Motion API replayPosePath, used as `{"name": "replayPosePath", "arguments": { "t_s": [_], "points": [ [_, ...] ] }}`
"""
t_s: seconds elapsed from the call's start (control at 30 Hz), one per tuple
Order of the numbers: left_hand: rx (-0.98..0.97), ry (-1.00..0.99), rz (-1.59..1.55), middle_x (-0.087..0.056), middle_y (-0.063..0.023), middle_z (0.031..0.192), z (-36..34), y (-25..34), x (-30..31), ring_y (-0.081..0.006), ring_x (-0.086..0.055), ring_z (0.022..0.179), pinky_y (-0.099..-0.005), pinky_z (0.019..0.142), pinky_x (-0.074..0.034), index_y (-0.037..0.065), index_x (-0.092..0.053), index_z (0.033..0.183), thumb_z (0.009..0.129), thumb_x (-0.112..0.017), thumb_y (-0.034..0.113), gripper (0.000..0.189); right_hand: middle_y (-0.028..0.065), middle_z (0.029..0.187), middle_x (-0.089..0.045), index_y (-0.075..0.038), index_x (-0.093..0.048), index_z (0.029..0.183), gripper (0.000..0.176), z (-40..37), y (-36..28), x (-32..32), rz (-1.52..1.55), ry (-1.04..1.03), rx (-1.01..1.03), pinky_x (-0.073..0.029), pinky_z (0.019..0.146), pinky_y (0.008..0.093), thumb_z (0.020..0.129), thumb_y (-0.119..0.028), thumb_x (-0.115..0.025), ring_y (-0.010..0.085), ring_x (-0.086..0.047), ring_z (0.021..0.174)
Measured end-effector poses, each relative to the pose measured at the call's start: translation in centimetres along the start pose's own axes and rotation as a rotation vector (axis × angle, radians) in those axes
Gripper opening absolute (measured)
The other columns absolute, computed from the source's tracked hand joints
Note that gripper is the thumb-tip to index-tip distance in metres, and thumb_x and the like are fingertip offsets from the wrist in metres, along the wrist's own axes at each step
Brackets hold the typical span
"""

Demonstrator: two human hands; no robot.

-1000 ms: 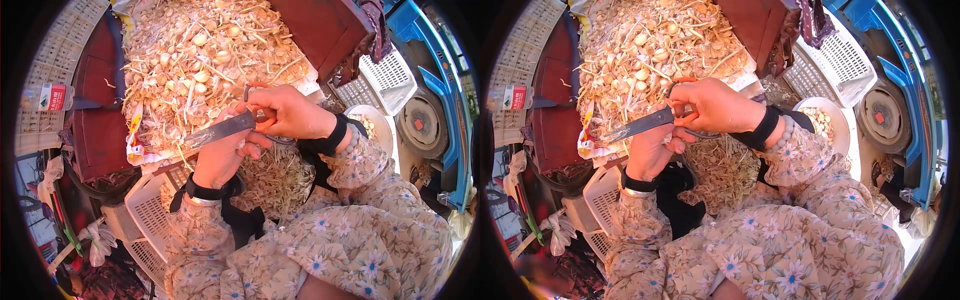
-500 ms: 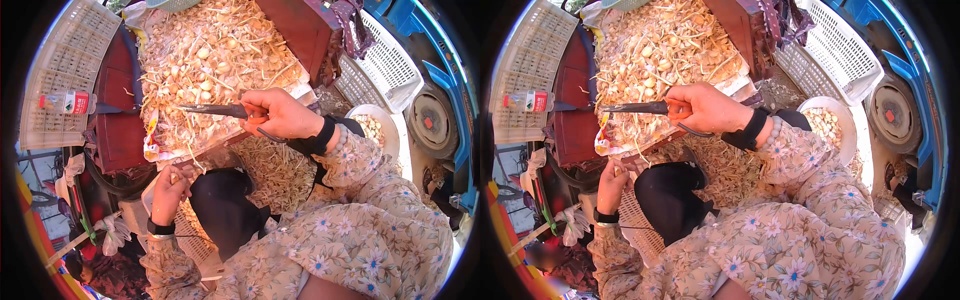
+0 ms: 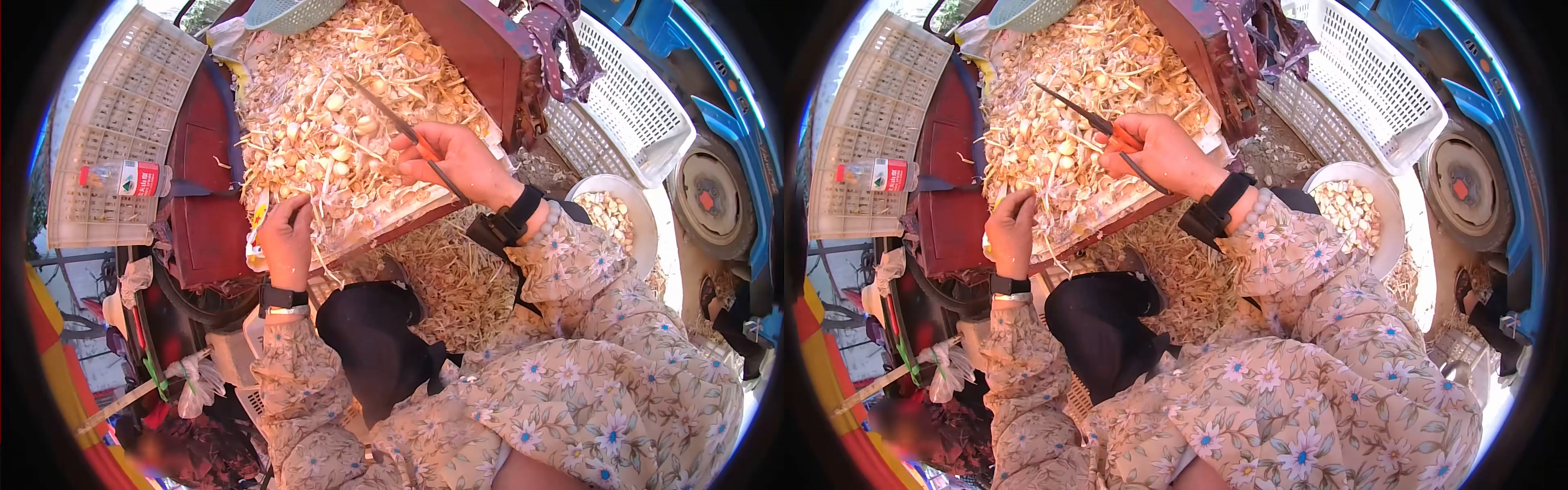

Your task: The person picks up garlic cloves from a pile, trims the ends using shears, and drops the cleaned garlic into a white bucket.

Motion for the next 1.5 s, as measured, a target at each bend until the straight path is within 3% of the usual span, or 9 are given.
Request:
{"name": "replayPosePath", "arguments": {
  "t_s": [0.13,0.23,0.63,0.73,0.83,0.93,1.2,1.23,1.5],
  "points": [
    [0.041,-0.053,0.073,-0.063,-0.0102,0.081,5.8,-2.7,-4.4,-0.0196,-0.061,0.070,-0.0288,0.065,-0.048,0.002,-0.064,0.095,0.071,-0.067,0.006,0.024,0.0037,0.076,-0.062,0.002,-0.056,0.100,0.028,0.2,0.6,1.1,0.056,0.002,-0.099,-0.043,0.053,0.0182,0.081,-0.018,-0.064,0.0069,-0.059,0.059],
    [-0.120,-0.173,0.259,-0.062,-0.0115,0.081,6.5,-2.2,-5.9,-0.0235,-0.061,0.071,-0.0310,0.066,-0.048,0.003,-0.064,0.095,0.068,-0.068,0.006,0.027,0.0039,0.075,-0.062,0.000,-0.057,0.098,0.026,0.4,0.6,1.1,0.102,0.023,-0.124,-0.042,0.051,0.0186,0.081,-0.018,-0.064,0.0070,-0.059,0.057],
    [-0.157,-0.289,0.408,-0.056,-0.0116,0.082,4.9,-3.0,-5.5,-0.0257,-0.057,0.070,-0.0343,0.064,-0.046,0.002,-0.065,0.084,0.061,-0.071,0.005,0.024,0.0088,0.080,-0.063,0.002,-0.057,0.099,0.024,0.6,1.9,0.0,0.042,-0.080,-0.168,-0.047,0.051,0.0193,0.082,-0.014,-0.063,0.0069,-0.056,0.055],
    [-0.115,-0.185,0.305,-0.058,-0.0081,0.081,4.0,-1.6,-3.7,-0.0214,-0.058,0.068,-0.0316,0.062,-0.047,0.002,-0.064,0.087,0.066,-0.071,0.007,0.023,0.0058,0.078,-0.062,0.001,-0.057,0.100,0.025,0.7,2.2,-0.1,0.011,-0.082,-0.180,-0.046,0.052,0.0194,0.082,-0.015,-0.064,0.0064,-0.055,0.057],
    [0.350,-0.078,-0.332,-0.058,-0.0056,0.081,2.8,-4.2,-2.6,-0.0166,-0.057,0.067,-0.0265,0.061,-0.047,0.002,-0.059,0.093,0.074,-0.069,0.008,0.022,0.0065,0.073,-0.061,0.000,-0.059,0.091,0.028,1.1,2.8,0.1,-0.259,-0.056,-0.060,-0.046,0.055,0.0250,0.076,-0.021,-0.068,0.0097,-0.056,0.059],
    [0.475,-0.083,-1.043,-0.058,-0.0047,0.082,1.5,-3.0,-3.1,-0.0135,-0.056,0.067,-0.0207,0.057,-0.044,0.003,-0.053,0.100,0.083,-0.062,0.012,0.021,0.0080,0.068,-0.060,-0.002,-0.060,0.083,0.030,1.0,2.2,-0.7,-0.473,-0.050,0.045,-0.045,0.059,0.0314,0.069,-0.027,-0.071,0.0164,-0.059,0.063],
    [0.659,-0.119,-1.430,-0.056,-0.0085,0.085,-1.9,-0.2,-5.2,-0.0094,-0.048,0.063,-0.0147,0.046,-0.033,0.005,-0.051,0.105,0.088,-0.053,0.036,0.036,0.0087,0.072,-0.063,-0.004,-0.058,0.084,0.029,-0.2,1.3,-1.9,-0.706,-0.094,0.092,-0.045,0.056,0.0309,0.069,-0.024,-0.072,0.0217,-0.061,0.063],
    [0.592,-0.250,-1.486,-0.056,-0.0097,0.092,-2.0,0.5,-5.4,-0.0085,-0.046,0.062,-0.0140,0.046,-0.033,0.005,-0.051,0.107,0.087,-0.053,0.037,0.037,0.0086,0.074,-0.063,-0.004,-0.057,0.085,0.028,-0.3,1.2,-2.0,-0.734,-0.100,0.111,-0.045,0.055,0.0296,0.070,-0.021,-0.072,0.0201,-0.060,0.062],
    [0.633,-0.163,-1.456,-0.053,-0.0131,0.097,-2.5,1.1,-4.7,-0.0085,-0.049,0.068,-0.0141,0.049,-0.039,0.001,-0.047,0.113,0.091,-0.051,0.022,0.031,0.0095,0.071,-0.063,-0.005,-0.061,0.084,0.035,0.2,1.8,-1.6,-0.691,-0.069,0.090,-0.046,0.060,0.0349,0.068,-0.033,-0.072,0.0271,-0.061,0.068]
  ]
}}
Point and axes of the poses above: each hand's wrist, its own z-axis towards the middle knuckle, its own x-axis out of the back of the hand, y = z × x, the point moved 8 cm from there along z, towards the middle knuckle
